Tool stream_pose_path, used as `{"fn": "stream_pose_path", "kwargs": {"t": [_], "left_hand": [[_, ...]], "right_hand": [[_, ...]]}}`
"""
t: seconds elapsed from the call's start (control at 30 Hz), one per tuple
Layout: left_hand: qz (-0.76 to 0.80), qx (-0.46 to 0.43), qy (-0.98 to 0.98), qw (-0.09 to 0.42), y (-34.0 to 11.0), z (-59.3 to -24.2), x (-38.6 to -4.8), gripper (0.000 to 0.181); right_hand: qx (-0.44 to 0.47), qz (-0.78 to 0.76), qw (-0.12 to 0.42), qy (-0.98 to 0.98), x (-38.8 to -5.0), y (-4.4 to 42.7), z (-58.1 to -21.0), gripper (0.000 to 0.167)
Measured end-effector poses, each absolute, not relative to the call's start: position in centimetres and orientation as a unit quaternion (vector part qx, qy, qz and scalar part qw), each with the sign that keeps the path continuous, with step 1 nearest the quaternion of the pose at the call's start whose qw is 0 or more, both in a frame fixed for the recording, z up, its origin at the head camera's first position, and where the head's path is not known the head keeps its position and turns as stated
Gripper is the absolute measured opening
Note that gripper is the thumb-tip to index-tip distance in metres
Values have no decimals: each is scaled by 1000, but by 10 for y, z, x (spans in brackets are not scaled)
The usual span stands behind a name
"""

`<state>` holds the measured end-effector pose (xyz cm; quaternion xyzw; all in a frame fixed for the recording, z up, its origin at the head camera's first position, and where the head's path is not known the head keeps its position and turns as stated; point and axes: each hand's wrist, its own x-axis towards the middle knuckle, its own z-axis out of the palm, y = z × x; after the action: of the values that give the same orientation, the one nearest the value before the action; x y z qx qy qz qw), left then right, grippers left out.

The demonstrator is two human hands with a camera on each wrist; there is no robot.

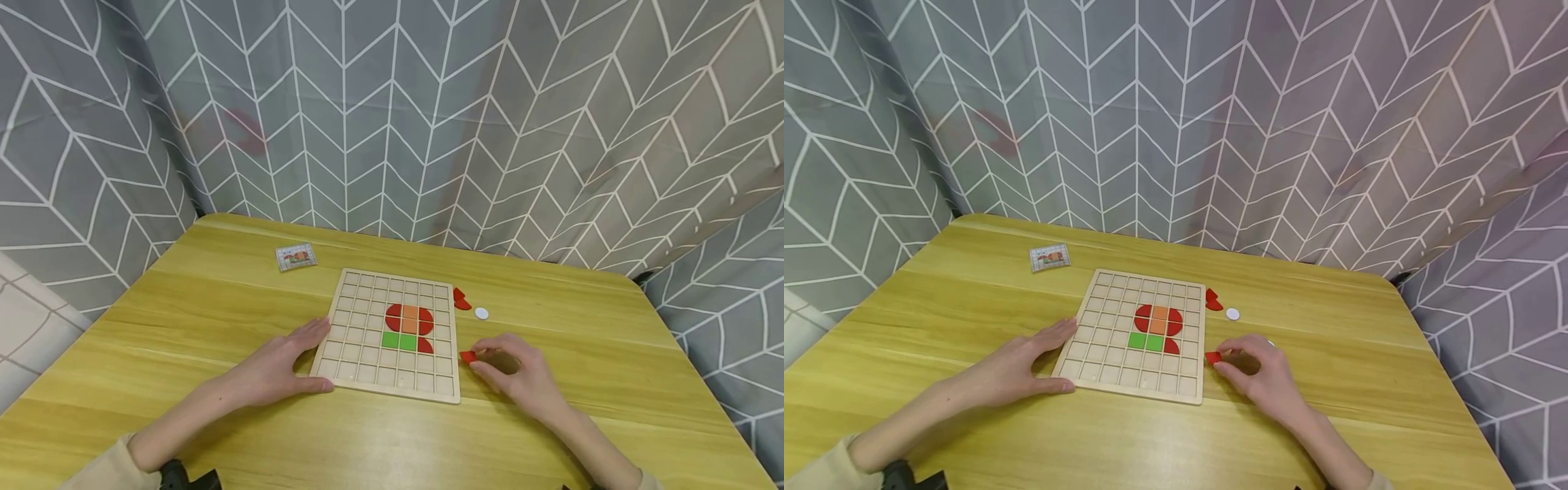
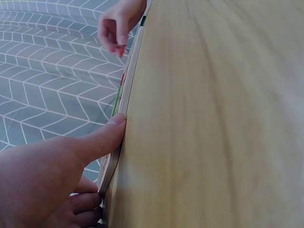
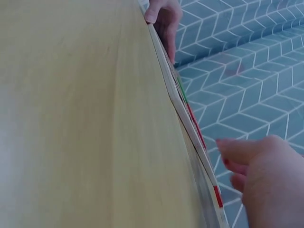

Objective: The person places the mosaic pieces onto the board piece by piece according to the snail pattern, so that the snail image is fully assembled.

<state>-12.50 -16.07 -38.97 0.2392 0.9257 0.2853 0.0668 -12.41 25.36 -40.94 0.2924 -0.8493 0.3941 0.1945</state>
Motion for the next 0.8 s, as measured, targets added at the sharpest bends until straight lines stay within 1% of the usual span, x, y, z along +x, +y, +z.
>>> {"fn": "stream_pose_path", "kwargs": {"t": [0.17, 0.3, 0.37, 0.5, 0.6, 0.8], "left_hand": [[283, 236, 927, 67, -160, -391, -125, 101], [279, 233, 929, 71, -160, -391, -126, 101], [279, 234, 929, 72, -160, -392, -126, 101], [282, 235, 928, 72, -160, -391, -126, 102], [283, 234, 927, 73, -159, -392, -126, 101], [283, 234, 927, 75, -159, -392, -126, 101]], "right_hand": [[223, 390, 226, -864, -126, 235, -403, 32], [222, 408, 234, -854, -130, 215, -404, 31], [226, 416, 229, -851, -131, 206, -404, 31], [219, 424, 197, -857, -133, 189, -406, 25], [220, 420, 183, -861, -135, 177, -406, 23], [246, 418, 176, -857, -141, 151, -405, 25]]}}
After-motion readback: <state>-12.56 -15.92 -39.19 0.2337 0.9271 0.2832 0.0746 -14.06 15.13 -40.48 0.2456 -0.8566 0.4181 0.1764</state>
